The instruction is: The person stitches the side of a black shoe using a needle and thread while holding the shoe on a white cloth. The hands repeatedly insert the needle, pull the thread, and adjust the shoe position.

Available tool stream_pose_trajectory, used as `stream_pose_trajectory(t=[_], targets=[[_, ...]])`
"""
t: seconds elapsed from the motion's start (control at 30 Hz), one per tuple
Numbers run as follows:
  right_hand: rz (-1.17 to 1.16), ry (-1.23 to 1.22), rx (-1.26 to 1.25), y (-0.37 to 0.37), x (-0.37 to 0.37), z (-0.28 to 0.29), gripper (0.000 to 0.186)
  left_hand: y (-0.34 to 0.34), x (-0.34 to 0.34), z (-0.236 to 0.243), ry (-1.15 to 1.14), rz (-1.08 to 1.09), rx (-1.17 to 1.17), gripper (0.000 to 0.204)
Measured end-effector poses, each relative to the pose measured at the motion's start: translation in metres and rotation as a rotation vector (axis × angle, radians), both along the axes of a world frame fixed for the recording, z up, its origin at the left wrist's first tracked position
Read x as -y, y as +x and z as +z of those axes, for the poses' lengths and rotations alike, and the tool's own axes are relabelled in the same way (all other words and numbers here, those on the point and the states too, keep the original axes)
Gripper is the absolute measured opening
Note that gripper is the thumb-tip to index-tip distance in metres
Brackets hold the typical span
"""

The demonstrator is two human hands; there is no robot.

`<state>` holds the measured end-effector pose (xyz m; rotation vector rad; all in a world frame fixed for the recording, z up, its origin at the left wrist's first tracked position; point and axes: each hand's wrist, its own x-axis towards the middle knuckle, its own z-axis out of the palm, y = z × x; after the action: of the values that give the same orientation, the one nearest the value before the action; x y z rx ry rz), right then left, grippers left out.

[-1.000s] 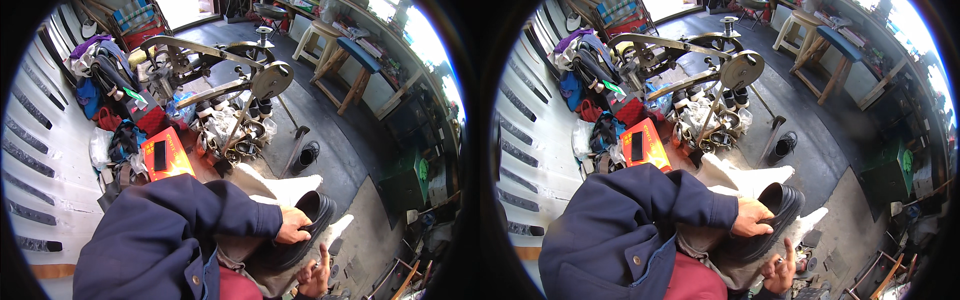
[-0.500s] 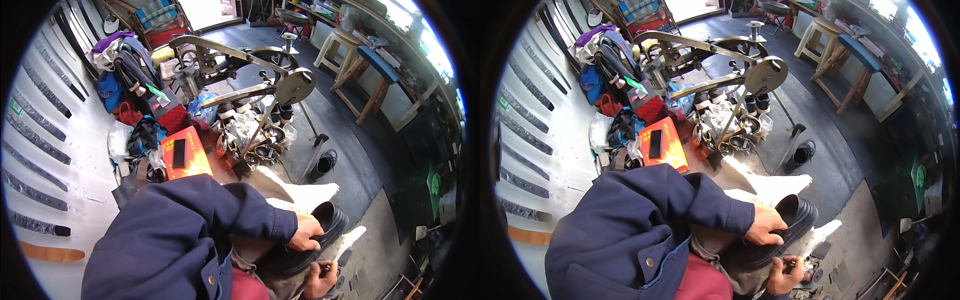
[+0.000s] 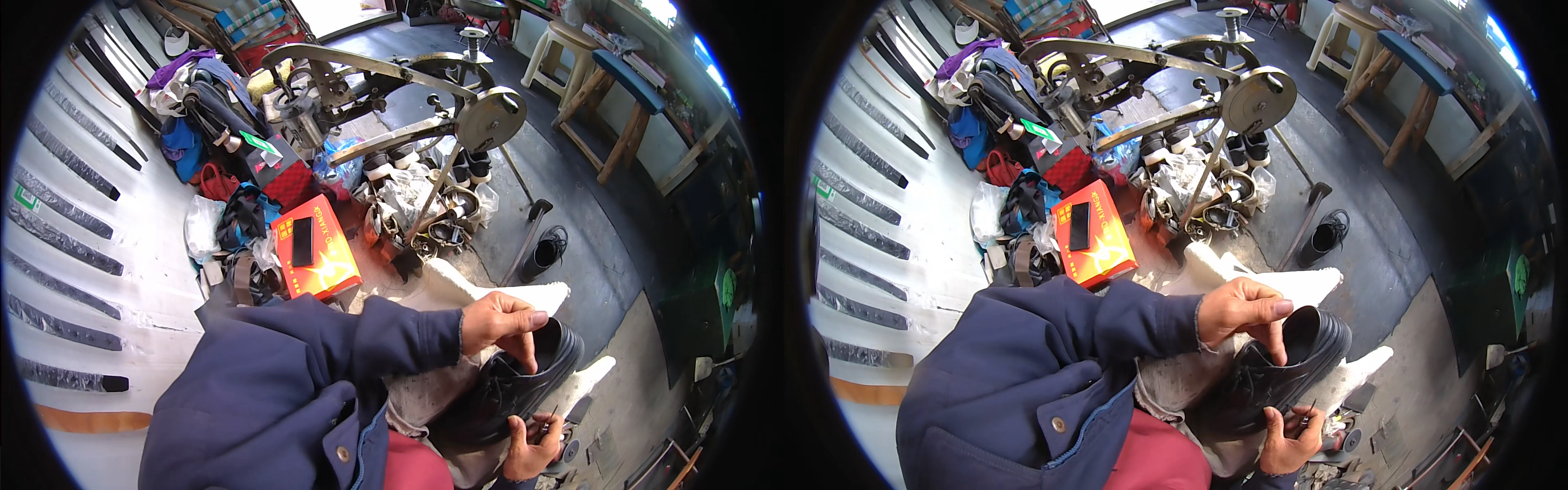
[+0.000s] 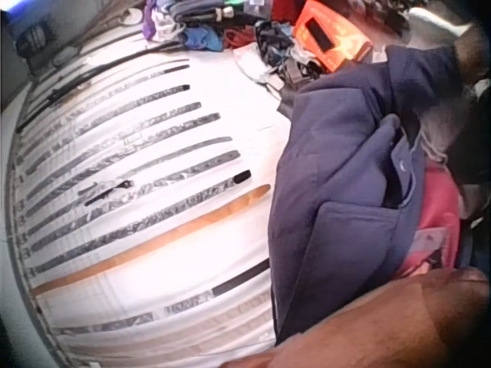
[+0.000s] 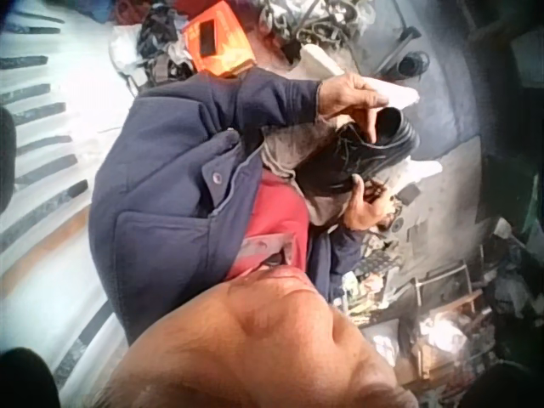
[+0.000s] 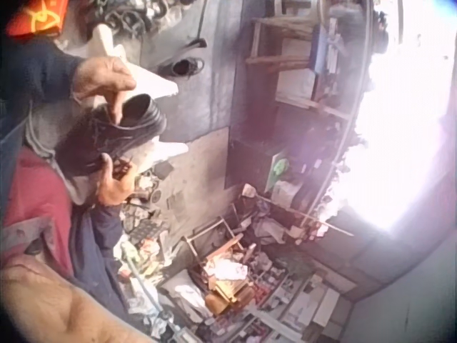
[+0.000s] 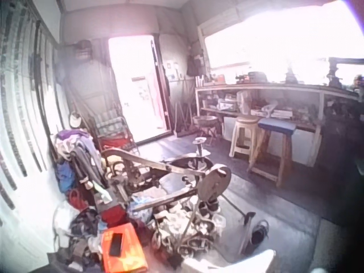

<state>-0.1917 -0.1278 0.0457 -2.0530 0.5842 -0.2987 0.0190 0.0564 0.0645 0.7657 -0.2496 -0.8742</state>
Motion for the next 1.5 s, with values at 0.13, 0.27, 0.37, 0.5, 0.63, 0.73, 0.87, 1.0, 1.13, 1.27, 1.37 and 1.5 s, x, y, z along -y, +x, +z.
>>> stream_pose_trajectory(t=[0.13, 0.27, 0.37, 0.5, 0.63, 0.73, 0.87, 1.0, 1.13, 1.27, 1.37, 1.5], targets=[[-0.012, 0.004, -0.018, 0.003, -0.007, 0.007, 0.046, 0.011, 0.013, -0.01, 0.038, 0.028, 0.013, 0.045], [0.009, -0.074, 0.041, 0.006, -0.012, 0.012, 0.041, 0.062, -0.001, -0.001, 0.064, 0.423, 0.194, 0.043], [-0.022, 0.023, -0.027, 0.005, -0.008, 0.013, 0.043, 0.062, -0.015, 0.009, 0.094, 0.415, 0.2, 0.044], [-0.013, 0.014, -0.064, -0.001, -0.001, 0.012, 0.04, 0.011, -0.009, 0.03, 0.322, 0.298, 0.646, 0.036], [-0.083, 0.377, -0.071, -0.009, 0.006, 0.016, 0.02, -0.027, 0.007, 0.048, 0.26, 0.011, 1.18, 0.01], [-0.098, 0.768, -0.06, -0.016, 0.009, 0.017, 0.016, -0.043, 0.023, 0.042, 0.285, -0.043, 1.402, 0.017], [-0.121, 1.165, -0.095, -0.028, 0.011, 0.019, 0.021, -0.051, 0.03, 0.03, 0.41, -0.027, 1.52, 0.022], [-0.05, 1.104, -0.058, -0.031, 0.001, 0.024, 0.024, -0.056, 0.036, 0.025, 0.509, -0.063, 1.601, 0.02], [0.08, 0.836, -0.017, -0.026, -0.001, 0.034, 0.023, -0.058, 0.042, 0.026, 0.576, -0.107, 1.607, 0.017], [0.209, 0.399, -0.118, -0.025, 0.026, 0.044, 0.016, -0.059, 0.045, 0.027, 0.602, -0.057, 1.466, 0.014], [0.297, 0.276, -0.154, -0.021, 0.041, 0.048, 0.011, -0.061, 0.046, 0.028, 0.649, -0.03, 1.379, 0.01], [0.211, 0.139, -0.102, -0.003, 0.042, 0.05, 0.01, -0.062, 0.049, 0.029, 0.635, -0.019, 1.345, 0.01]])
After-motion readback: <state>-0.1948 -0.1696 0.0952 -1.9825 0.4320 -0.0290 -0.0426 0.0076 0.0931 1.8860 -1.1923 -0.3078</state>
